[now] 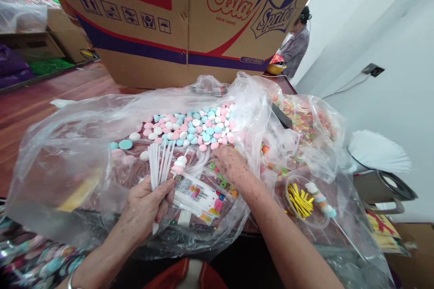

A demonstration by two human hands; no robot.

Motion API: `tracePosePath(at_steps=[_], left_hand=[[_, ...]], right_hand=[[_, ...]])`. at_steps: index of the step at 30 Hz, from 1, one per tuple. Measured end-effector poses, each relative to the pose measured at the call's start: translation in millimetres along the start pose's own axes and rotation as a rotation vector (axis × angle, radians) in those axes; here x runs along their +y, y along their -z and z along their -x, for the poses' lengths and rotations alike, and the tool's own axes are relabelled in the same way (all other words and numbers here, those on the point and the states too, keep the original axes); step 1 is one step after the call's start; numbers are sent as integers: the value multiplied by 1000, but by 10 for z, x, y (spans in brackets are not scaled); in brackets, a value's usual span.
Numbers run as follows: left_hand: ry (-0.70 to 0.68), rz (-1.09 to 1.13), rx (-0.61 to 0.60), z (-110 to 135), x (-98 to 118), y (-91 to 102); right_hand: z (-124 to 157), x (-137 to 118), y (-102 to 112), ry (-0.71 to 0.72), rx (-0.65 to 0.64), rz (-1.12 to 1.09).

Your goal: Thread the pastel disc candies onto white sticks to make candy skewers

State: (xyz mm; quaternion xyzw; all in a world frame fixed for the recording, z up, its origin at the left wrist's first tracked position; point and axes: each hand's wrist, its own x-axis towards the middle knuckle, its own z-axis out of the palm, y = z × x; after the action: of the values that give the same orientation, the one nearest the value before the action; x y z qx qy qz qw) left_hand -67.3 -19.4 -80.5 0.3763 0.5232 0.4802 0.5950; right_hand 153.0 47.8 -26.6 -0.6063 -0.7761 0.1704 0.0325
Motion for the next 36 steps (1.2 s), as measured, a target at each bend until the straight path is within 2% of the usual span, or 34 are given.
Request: tracePosePath(at_steps=[6,11,14,17,19,21,25,36], left_hand=[[-13,-10,5,4,14,-9],[-4,-14,-4,5,28,-18],[5,-29,-8,3,41,-18],[6,-69,-29,8,52,-9],[15,-100,-69,18,58,0],[36,-123,-121,29,62,7],[54,-149,-178,35,65,7],[67,-176,-125,61,134,-27]], right_hand=[[-11,-51,-29,24,-81,246],[116,-114,-53,62,0,255],[139,-110,-118,32,104,10],[99,-89,-179,-70,236,-579],[69,-92,-198,-126,238,-971],[54,-122,-201,-174,193,-1175],[59,-231,-196,-237,224,-1278],[81,-331,-233,-230,334,-1285]])
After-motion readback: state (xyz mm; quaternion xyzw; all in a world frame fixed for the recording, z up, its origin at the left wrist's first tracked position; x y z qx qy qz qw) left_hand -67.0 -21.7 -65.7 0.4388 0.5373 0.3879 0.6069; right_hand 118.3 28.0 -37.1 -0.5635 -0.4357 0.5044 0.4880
